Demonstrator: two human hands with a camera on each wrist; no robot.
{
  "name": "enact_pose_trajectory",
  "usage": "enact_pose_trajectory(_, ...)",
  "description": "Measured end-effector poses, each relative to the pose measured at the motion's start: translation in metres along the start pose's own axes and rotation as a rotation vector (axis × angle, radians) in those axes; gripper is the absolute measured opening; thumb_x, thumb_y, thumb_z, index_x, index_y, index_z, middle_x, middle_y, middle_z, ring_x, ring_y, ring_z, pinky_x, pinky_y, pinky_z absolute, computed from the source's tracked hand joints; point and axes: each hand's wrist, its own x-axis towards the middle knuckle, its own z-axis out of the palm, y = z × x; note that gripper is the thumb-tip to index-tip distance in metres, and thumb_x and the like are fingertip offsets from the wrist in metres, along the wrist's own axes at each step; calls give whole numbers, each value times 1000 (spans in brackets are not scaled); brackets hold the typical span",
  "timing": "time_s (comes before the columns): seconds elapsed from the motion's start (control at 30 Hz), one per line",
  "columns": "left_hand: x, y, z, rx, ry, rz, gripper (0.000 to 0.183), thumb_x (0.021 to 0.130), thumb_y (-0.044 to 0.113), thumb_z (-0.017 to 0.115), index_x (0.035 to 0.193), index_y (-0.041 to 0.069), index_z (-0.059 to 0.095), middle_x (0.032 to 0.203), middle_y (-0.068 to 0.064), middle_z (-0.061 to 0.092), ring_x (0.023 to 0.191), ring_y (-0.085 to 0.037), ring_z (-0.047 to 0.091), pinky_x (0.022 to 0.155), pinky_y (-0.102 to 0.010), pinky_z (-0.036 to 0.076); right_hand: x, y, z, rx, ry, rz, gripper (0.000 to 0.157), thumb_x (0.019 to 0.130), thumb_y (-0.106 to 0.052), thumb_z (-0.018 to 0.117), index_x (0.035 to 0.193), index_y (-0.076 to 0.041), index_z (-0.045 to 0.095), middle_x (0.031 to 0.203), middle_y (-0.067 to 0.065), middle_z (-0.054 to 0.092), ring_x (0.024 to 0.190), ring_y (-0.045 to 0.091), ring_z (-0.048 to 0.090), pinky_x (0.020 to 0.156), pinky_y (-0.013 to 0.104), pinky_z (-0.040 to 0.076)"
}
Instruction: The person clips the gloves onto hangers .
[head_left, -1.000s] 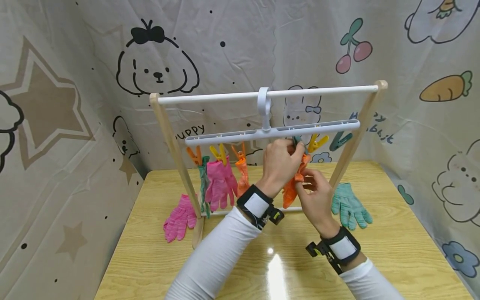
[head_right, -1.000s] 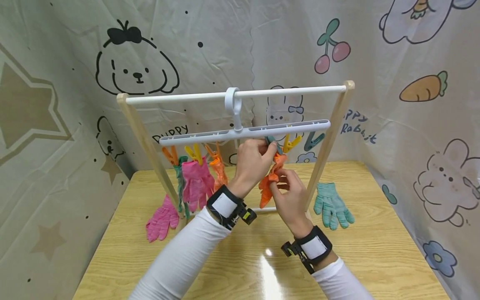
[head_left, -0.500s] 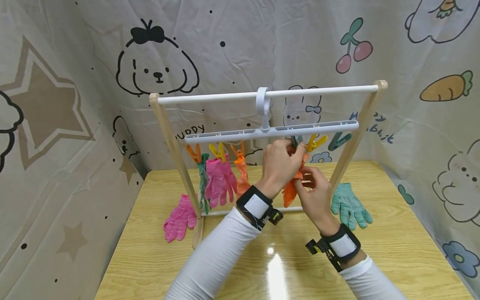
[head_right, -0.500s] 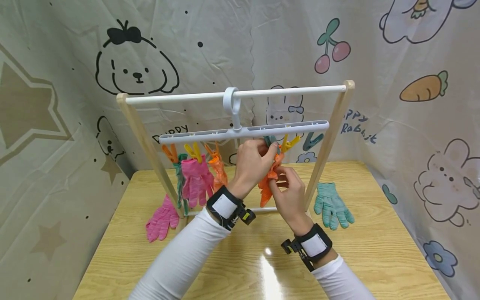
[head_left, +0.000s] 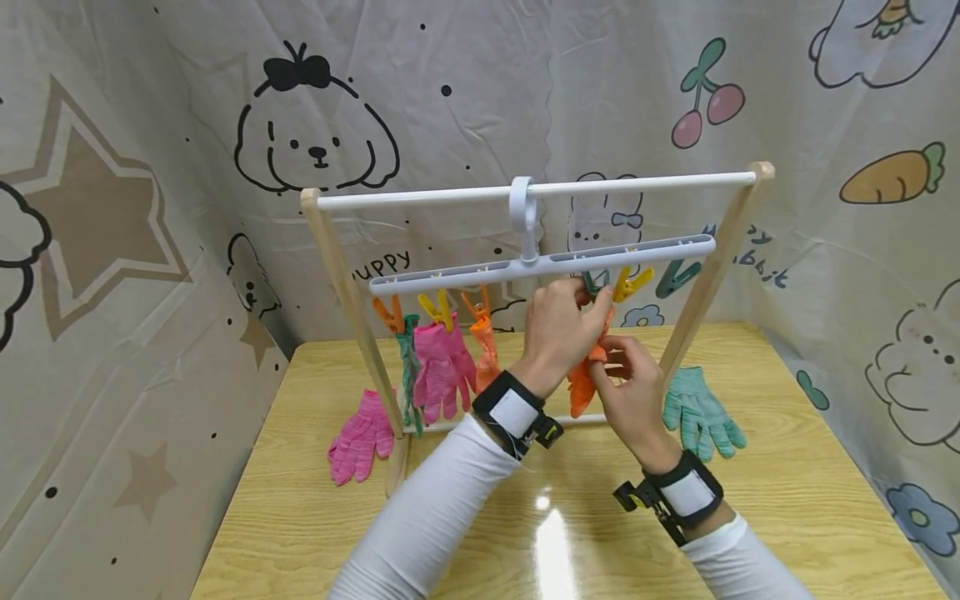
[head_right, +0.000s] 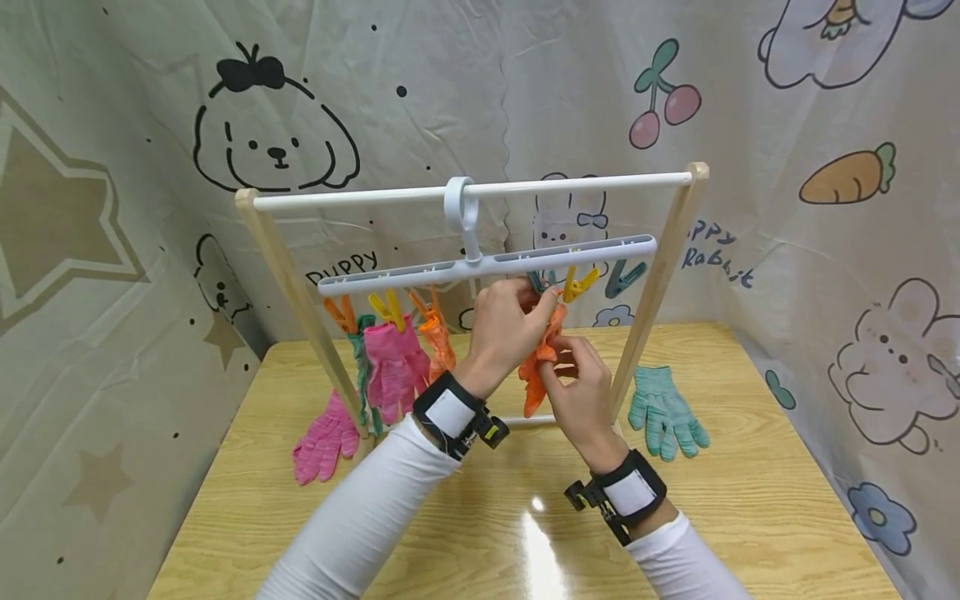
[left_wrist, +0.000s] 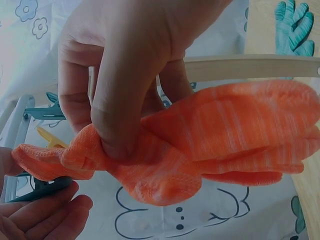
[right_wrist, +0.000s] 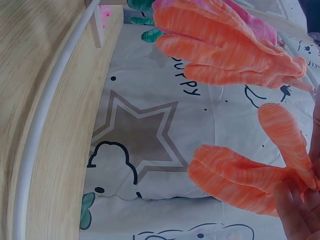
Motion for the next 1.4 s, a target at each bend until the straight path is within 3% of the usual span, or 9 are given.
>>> enact_pose_trajectory(0.23,0,-1,-1,33,21,5,37,96,34,67,67,12,63,65,-1,68,51,-8,46,47,-19,25,-1,1,-1,11,-8,6,17,87,5,68,104,4,68,94,16,71,81,4,64,71,6,52)
enact_pose_trajectory(0.4,0,-1,-1,48,21,7,34,96,35,67,72,11,66,80,-6,77,57,-10,54,49,-17,32,-2,3,-2,8,-11,10,18,86,6,67,104,4,68,95,16,71,80,8,65,72,6,52)
enact_pose_trajectory(0.53,0,-1,-1,62,13,-2,33,96,36,67,76,10,69,90,-8,79,67,-15,66,56,-19,44,-3,5,-3,3,-13,7,19,86,6,67,105,4,68,95,16,71,79,12,67,72,7,52)
enact_pose_trajectory(0.7,1,-1,-1,69,10,-6,30,96,36,67,82,10,72,98,-10,79,88,-22,76,73,-31,58,-4,5,-4,1,-20,12,20,87,5,67,107,3,68,96,16,71,80,11,65,71,6,51)
enact_pose_trajectory(0.83,1,-2,-1,57,7,-15,29,96,36,68,83,11,72,99,-9,79,88,-22,75,74,-33,59,-4,7,-5,-7,-21,16,20,87,6,67,107,3,68,96,16,71,78,9,65,70,6,51)
enact_pose_trajectory(1.03,-1,-2,-2,57,4,-22,30,96,37,67,79,13,69,97,-7,79,76,-18,71,65,-25,52,-5,8,-5,-28,-24,14,18,88,6,68,106,3,68,95,15,71,73,15,68,68,6,51)
enact_pose_trajectory(1.17,-2,-4,-3,37,-1,-25,29,96,37,66,80,13,69,100,-7,79,78,-19,72,67,-28,54,-4,8,-5,-28,-22,17,17,88,5,68,105,3,68,95,15,71,73,16,68,69,5,51)
enact_pose_trajectory(1.3,-4,-7,-3,27,-14,-41,29,97,37,63,99,13,76,108,-9,78,98,-23,74,81,-36,59,-4,7,-4,-28,-29,22,17,89,5,68,105,3,68,95,15,71,73,18,69,68,5,51)
enact_pose_trajectory(1.4,-5,-9,-4,26,-23,-45,36,98,37,61,118,11,75,113,-11,77,104,-24,74,81,-35,59,-4,7,-4,-29,-31,21,17,89,5,68,106,3,68,96,15,71,73,22,70,68,5,51)
